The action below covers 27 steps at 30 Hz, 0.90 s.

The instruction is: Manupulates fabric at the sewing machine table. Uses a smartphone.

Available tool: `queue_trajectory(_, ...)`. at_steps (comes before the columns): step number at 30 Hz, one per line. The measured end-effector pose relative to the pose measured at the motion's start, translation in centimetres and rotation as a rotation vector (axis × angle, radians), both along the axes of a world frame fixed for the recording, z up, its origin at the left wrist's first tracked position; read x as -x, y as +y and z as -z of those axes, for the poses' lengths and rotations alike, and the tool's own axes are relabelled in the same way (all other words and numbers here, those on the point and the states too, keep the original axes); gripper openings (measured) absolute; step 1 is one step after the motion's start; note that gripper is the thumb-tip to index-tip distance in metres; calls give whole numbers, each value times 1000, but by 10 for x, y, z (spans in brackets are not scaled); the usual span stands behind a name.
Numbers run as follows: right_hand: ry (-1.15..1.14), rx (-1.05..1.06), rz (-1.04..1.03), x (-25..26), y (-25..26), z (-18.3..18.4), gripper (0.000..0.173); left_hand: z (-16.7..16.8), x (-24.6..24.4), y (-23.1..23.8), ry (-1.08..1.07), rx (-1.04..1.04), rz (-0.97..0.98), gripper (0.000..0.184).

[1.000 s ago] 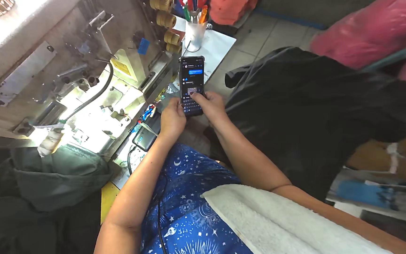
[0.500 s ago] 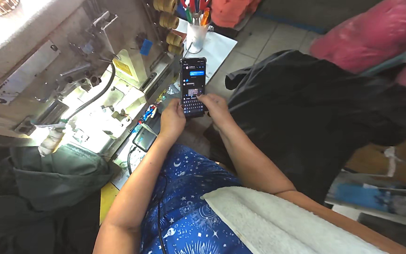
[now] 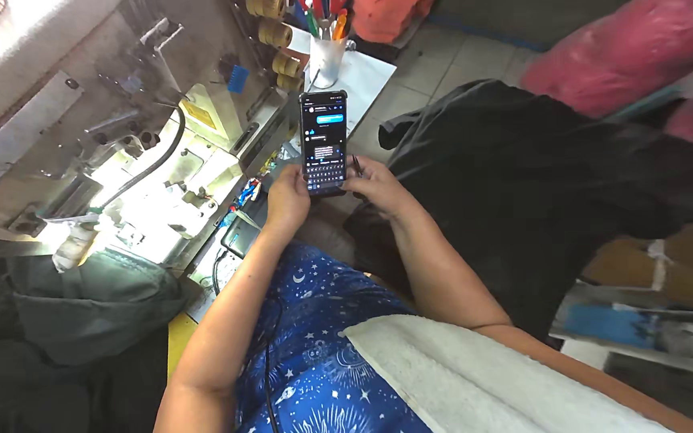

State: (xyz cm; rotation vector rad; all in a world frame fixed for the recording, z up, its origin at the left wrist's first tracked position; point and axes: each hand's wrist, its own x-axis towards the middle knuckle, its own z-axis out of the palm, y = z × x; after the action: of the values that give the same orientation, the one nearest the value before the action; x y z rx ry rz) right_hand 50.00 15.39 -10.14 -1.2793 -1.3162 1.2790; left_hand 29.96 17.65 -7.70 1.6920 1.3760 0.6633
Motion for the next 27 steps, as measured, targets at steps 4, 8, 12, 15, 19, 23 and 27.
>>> queue_trajectory(4, 35, 8, -7, -5, 1, 1, 36, 2, -1, 0, -21, 3, -4, 27)
queue_trajectory(8, 30, 0, 21, -6, 4, 7, 29, 3, -1, 0, -31, 9, -5, 27)
queue_trajectory(12, 24, -7, 35, -4, 5, 9, 27, 3, -1, 1, -19, 7, -2, 27)
queue_trajectory(15, 31, -14, 38, -4, 4, 8, 26, 3, -1, 1, -9, 6, 5, 27)
queue_trajectory(19, 28, -8, 40, -2, 3, 5, 24, 4, 0, 1, -16, 8, 1, 26)
queue_trajectory(23, 41, -12, 46, 0, 3, 5, 27, 5, 1, 2, -20, -1, -6, 26)
queue_trajectory(27, 20, -24, 60, 5, 3, 4, 30, 4, 3, 1, -24, 17, -19, 27)
